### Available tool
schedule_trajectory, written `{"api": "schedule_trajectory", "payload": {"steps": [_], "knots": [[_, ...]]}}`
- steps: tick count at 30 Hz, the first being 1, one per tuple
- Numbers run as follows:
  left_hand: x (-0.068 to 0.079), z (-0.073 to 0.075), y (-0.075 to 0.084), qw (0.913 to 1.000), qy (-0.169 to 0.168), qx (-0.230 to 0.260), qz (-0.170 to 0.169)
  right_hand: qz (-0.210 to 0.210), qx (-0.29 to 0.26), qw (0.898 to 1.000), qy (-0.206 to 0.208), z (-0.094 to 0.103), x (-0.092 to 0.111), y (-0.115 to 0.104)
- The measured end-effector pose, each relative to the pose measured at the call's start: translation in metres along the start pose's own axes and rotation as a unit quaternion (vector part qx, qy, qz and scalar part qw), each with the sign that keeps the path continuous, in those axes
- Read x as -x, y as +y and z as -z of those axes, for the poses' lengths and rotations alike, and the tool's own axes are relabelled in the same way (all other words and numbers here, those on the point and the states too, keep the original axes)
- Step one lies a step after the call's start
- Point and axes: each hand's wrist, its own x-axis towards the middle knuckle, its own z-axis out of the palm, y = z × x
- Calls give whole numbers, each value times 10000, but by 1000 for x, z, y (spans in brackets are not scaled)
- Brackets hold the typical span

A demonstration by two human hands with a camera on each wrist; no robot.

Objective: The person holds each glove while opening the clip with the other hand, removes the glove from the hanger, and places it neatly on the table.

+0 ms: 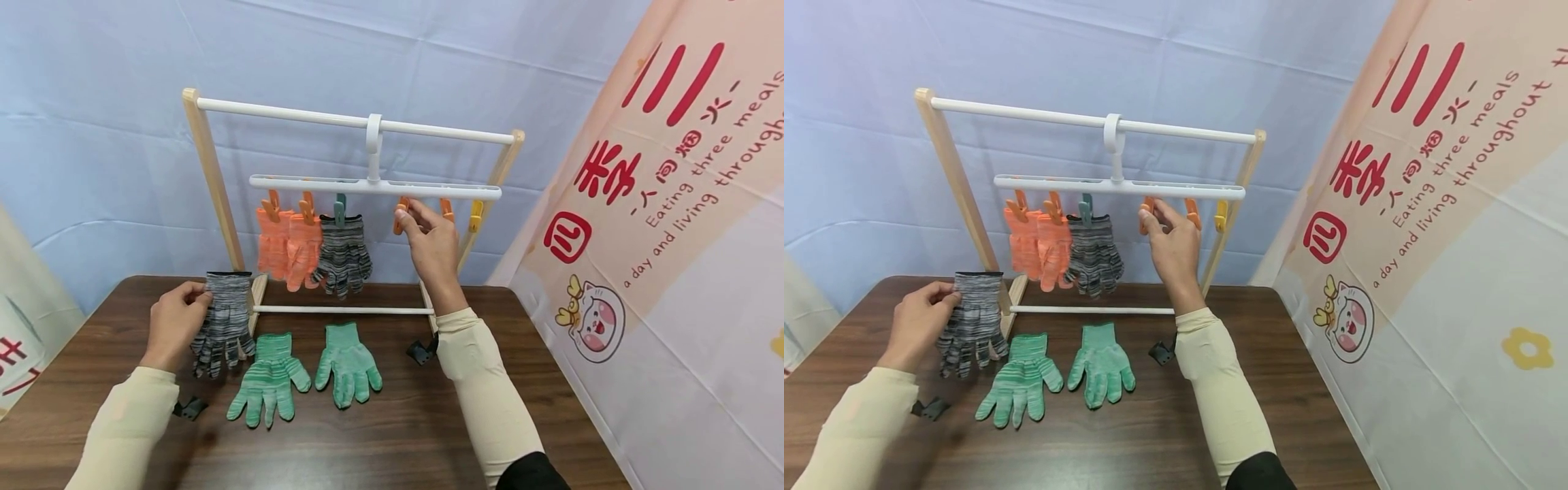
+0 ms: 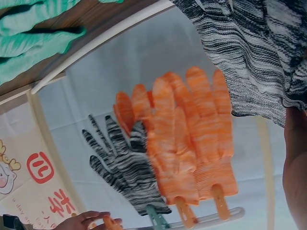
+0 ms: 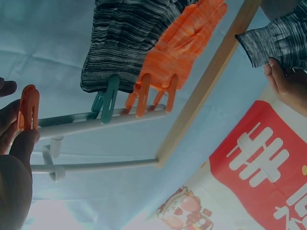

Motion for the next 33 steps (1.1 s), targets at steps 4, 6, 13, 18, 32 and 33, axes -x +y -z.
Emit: {"api": "schedule_trajectory", "payload": {"steps": [4,6,13,18,32,33], "knots": [[-15,-9,-31,9999,26,-120,-29,29,-18,10000,16,1,0,1],[-21,-13,-45,9998,64,-180,-19,43,-61,10000,24,0,0,2],[-19,-7,-37,9997,28,-195,174,22,-90,10000,25,1,0,3],[-14,0,-23,9996,-104,-99,229,56,-5,10000,57,1,0,2],[-28,-4,-32,9987,-256,-256,366,171,-27,9998,60,-1,0,3],[-28,-4,-33,9985,-270,-269,387,174,-35,9998,59,-1,0,3]]}}
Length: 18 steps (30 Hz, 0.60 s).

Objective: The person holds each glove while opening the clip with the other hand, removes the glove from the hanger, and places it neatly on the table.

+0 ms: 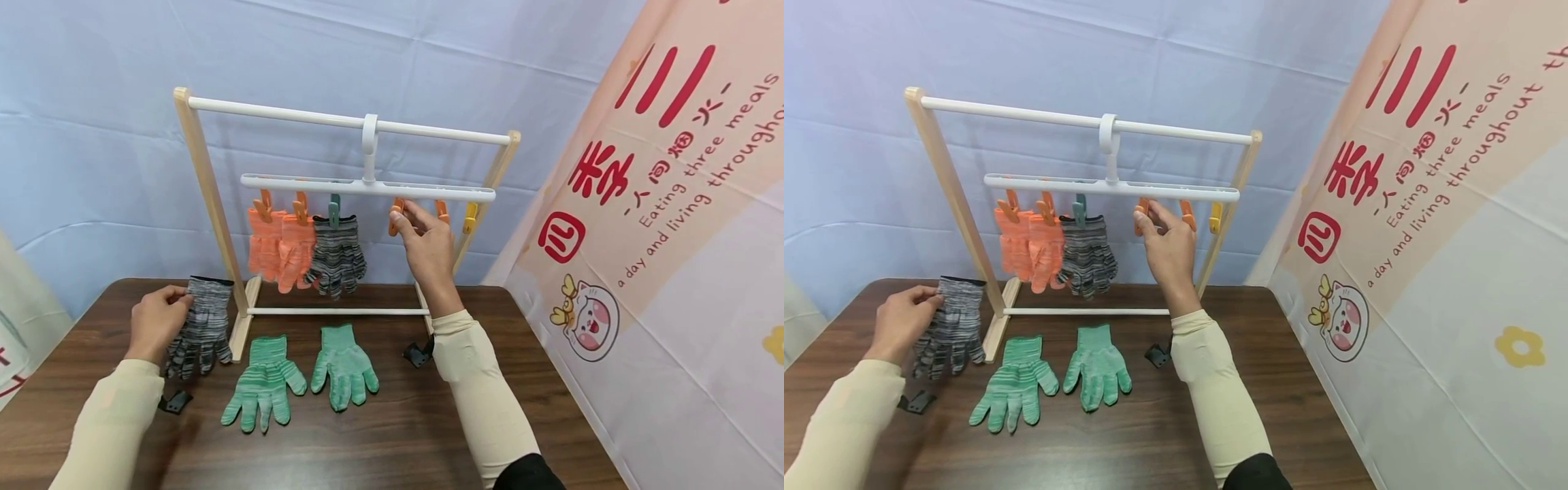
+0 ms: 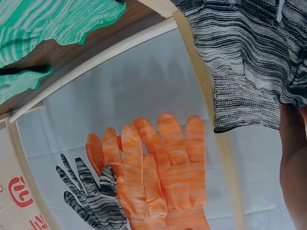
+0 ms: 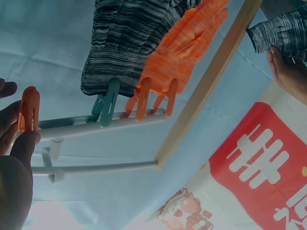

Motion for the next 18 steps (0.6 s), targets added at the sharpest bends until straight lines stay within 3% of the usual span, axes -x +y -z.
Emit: {"api": "schedule_trajectory", "payload": {"steps": [9,18], "knots": [[-6,-6,-8,9996,109,-78,248,-19,95,10000,13,0,-1,2],[-6,-8,-11,9996,-38,-17,265,-69,104,9999,8,-1,-1,4]]}}
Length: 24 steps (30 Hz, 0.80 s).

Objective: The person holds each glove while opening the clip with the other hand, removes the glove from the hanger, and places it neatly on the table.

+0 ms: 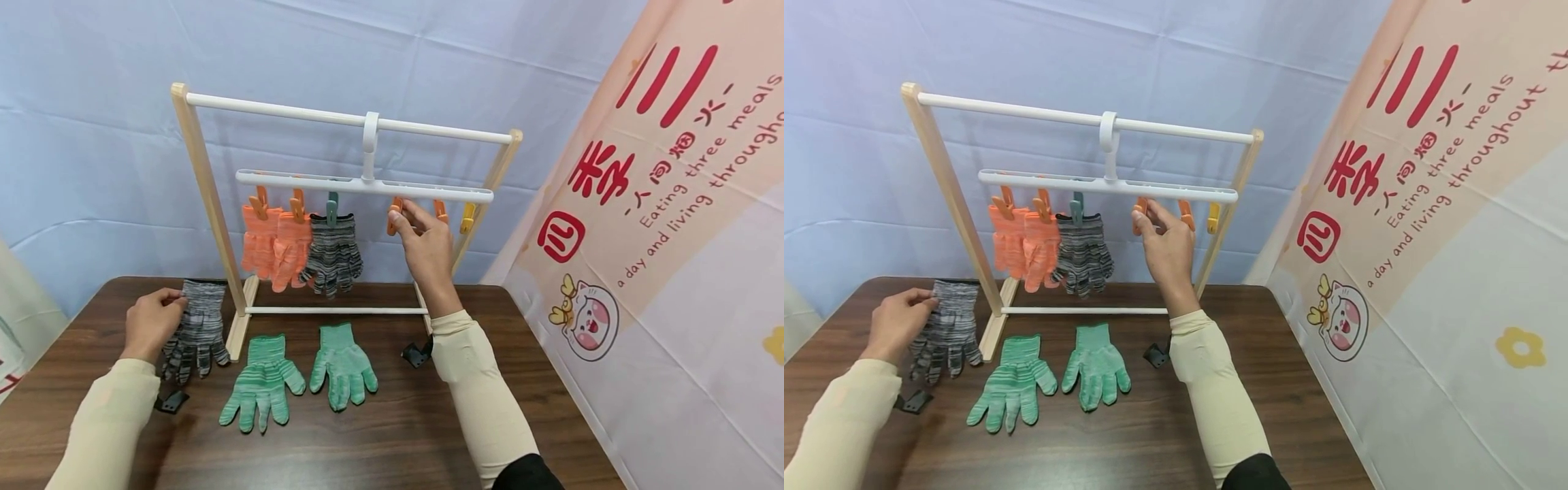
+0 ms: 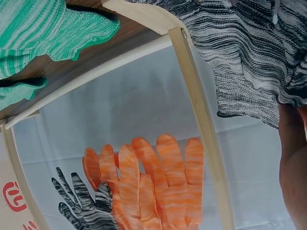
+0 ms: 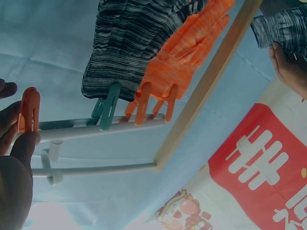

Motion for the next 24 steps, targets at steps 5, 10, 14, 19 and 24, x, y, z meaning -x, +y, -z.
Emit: {"api": "schedule_trajectory", "payload": {"steps": [5,10,14,19,24], "knots": [[-1,-1,0,9999,-96,30,65,0,-23,10000,-40,0,1,0],[-4,-2,-1,9997,-227,12,60,4,-15,10000,-74,0,2,0],[-9,-4,-5,9995,-326,-17,-41,-5,-46,10000,-61,-1,1,0],[-14,-5,-6,9993,-359,-30,-31,3,-41,10000,-43,-1,0,0],[-18,-7,-9,9993,-366,-91,17,11,62,10000,-59,-1,2,0]]}}
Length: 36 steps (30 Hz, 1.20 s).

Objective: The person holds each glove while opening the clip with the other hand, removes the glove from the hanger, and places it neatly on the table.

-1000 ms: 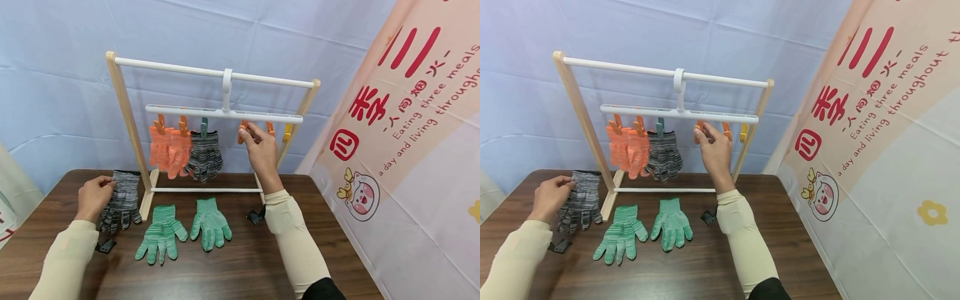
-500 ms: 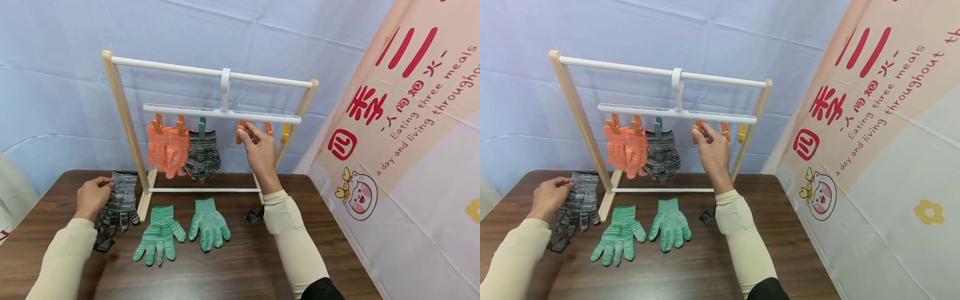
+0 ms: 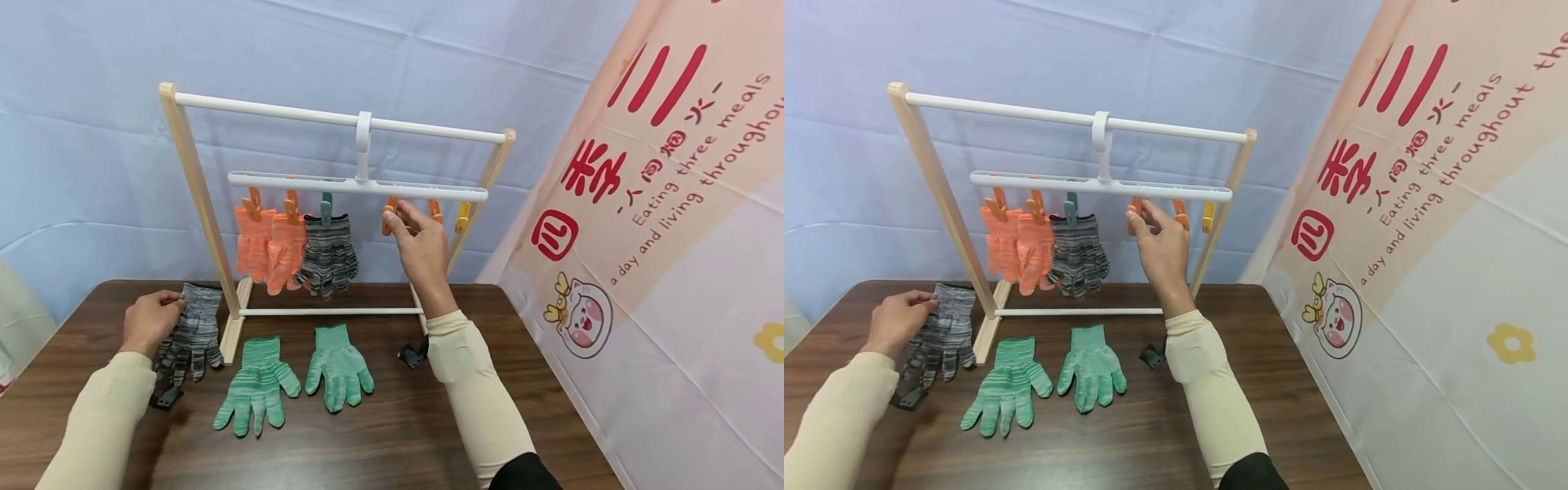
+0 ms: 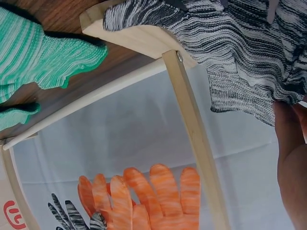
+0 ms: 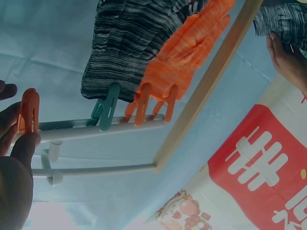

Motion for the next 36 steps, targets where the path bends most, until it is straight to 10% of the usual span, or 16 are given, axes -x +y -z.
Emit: {"api": "schedule_trajectory", "payload": {"steps": [17,36], "knots": [[-11,-6,-11,9987,-459,-154,135,-21,-36,10000,-20,-2,1,-2],[-55,-43,-80,9988,-240,-400,-170,70,-51,10000,-43,2,1,-2]]}}
